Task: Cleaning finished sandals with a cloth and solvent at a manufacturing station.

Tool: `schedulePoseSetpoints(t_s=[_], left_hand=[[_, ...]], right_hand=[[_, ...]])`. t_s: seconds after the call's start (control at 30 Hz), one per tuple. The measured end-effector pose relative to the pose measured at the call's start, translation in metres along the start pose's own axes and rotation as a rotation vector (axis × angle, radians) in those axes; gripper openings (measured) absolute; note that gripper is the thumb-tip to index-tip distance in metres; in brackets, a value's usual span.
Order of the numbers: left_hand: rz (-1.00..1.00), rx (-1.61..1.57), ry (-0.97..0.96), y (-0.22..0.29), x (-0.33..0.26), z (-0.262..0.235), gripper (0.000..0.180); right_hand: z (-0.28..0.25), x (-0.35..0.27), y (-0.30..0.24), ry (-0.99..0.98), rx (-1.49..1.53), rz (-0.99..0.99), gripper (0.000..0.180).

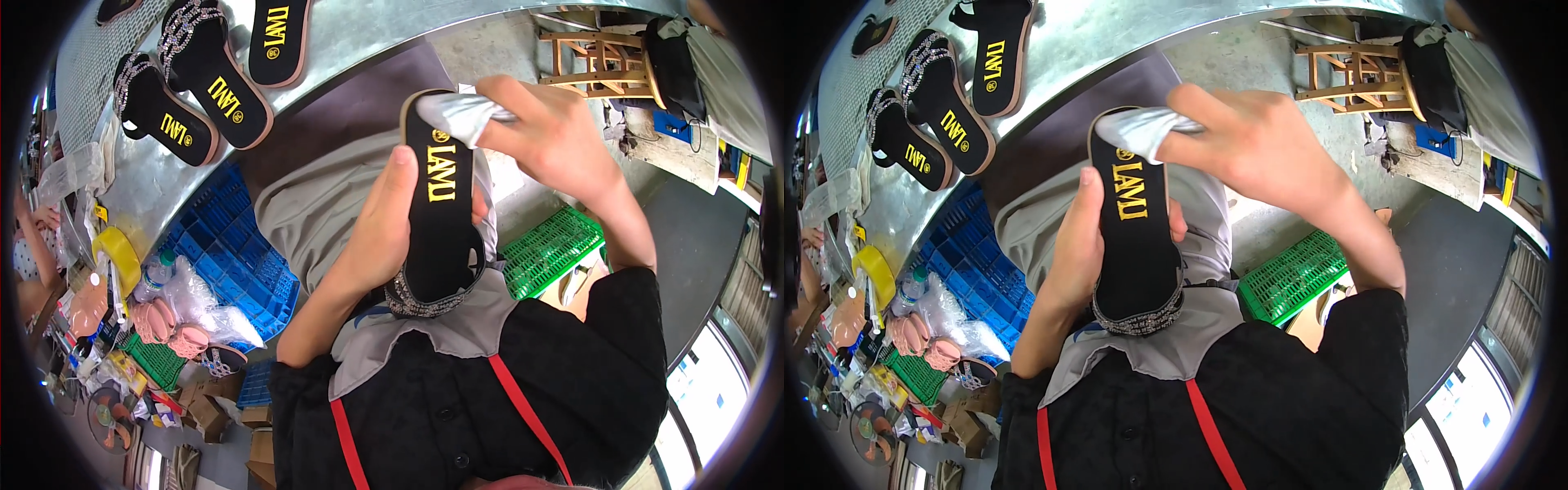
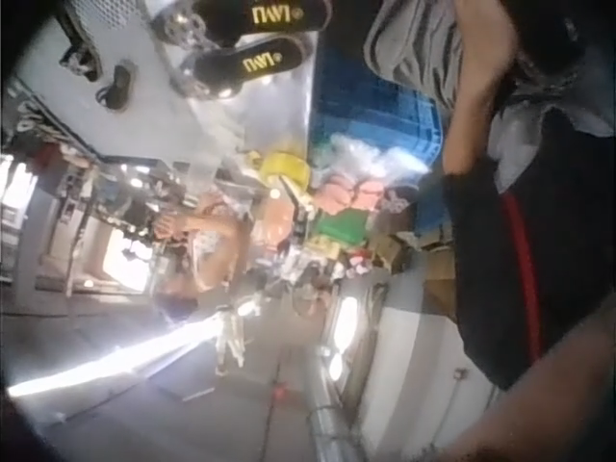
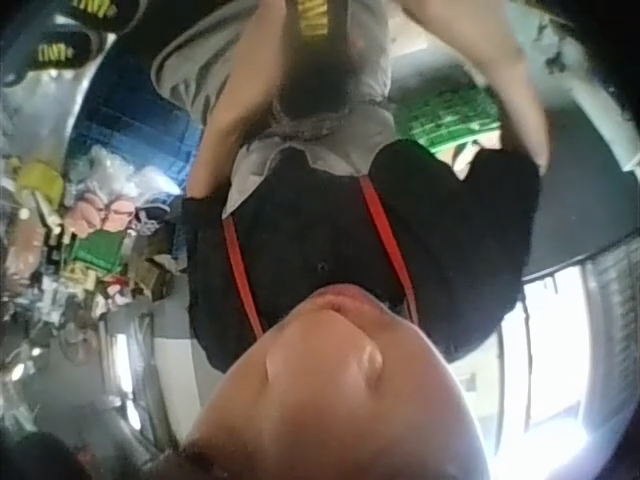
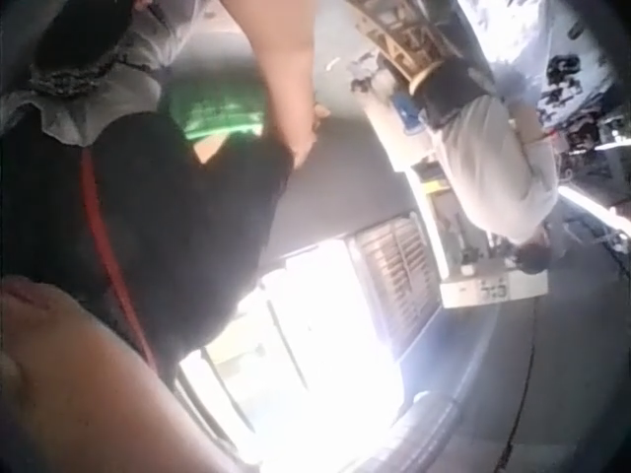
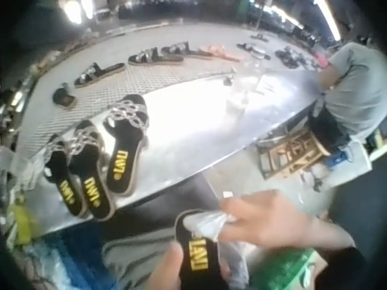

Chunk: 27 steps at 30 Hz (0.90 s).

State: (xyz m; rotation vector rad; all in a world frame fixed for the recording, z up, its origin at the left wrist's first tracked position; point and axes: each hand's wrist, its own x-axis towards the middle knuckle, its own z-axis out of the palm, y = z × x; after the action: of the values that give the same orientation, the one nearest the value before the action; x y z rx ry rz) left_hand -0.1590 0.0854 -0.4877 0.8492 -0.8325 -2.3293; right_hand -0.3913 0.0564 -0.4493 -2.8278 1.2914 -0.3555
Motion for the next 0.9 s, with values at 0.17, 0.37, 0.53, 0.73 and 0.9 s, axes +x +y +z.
schedulePoseSetpoints(t_s=[0.17,0.37,0.53,0.73,0.9], left_hand=[[-0.006,-0.017,-0.011,-0.001,0.004,0.001,0.074],[-0.068,-0.054,0.007,0.001,-0.001,0.011,0.074],[-0.057,-0.076,0.027,-0.003,0.003,0.005,0.075],[-0.06,-0.055,0.025,0.002,0.0,0.008,0.075],[0.048,-0.111,-0.06,0.014,0.01,-0.009,0.062]], right_hand=[[-0.01,-0.008,0.011,-0.09,-0.019,-0.043,0.019],[-0.016,0.009,0.015,-0.068,-0.049,-0.151,0.023],[-0.013,-0.001,0.02,-0.097,-0.075,-0.148,0.022],[0.004,0.003,0.03,-0.062,0.009,-0.196,0.021],[0.015,-0.037,0.048,-0.051,-0.135,0.081,0.037]])
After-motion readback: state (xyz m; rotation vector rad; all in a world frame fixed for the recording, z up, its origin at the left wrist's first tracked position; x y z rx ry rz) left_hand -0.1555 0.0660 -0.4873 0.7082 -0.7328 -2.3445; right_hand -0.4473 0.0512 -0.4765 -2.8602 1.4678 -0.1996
